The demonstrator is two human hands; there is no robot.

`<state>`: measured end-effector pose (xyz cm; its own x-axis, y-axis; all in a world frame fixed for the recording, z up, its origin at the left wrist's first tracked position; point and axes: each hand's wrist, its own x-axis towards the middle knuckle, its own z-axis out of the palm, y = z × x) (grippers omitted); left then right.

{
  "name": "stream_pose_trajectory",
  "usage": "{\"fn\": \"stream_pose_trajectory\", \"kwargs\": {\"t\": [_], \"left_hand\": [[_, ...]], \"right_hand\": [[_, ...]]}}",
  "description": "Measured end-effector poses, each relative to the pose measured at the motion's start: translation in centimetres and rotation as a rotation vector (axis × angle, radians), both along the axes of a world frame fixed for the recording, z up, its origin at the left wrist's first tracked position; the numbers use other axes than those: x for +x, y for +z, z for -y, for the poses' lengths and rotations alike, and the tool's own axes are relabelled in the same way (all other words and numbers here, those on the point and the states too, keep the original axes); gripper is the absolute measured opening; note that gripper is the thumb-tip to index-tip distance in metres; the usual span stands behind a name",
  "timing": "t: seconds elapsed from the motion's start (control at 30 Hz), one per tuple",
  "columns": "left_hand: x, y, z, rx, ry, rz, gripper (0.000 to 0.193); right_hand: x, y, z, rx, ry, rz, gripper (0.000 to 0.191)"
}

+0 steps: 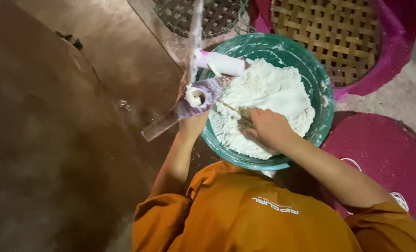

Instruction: The person presses dough through a handheld extruder tool over a basin of dough, squeezing out strands into round nests, then places each finished nest onto round pink trays alongside others. They occasionally reposition trays and reload dough into the tool by hand.

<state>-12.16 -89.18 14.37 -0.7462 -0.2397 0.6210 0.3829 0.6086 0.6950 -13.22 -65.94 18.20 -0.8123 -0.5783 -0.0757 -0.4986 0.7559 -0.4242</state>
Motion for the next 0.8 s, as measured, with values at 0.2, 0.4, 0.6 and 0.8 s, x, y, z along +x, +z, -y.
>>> {"fn": "stream_pose_trajectory", "kwargs": {"t": [0.2,0.4,0.6,0.8], "left_hand": [[-0.6,-1.6,-0.1,0.054,0.034,-0.064,0.076],[-0.1,-1.8,0.5,0.018,0.046,-0.054,0.076],[0.1,-1.7,0.6,-0.172,0.084,-0.015,0.070],[0.8,0.0,-0.5,-0.365,-0.023,0.076,0.072]], "right_hand": [[-3.1,-3.3,0.8,0.276,0.124,-0.149,0.027],[-0.4,-2.4,3.3,0.413,0.277,-0.166,0.042],[3.0,-0.1,-1.9,0.365,0.265,0.094,0.047],[1.4,7.1,-9.7,0.084,0.082,0.317,0.037]]}}
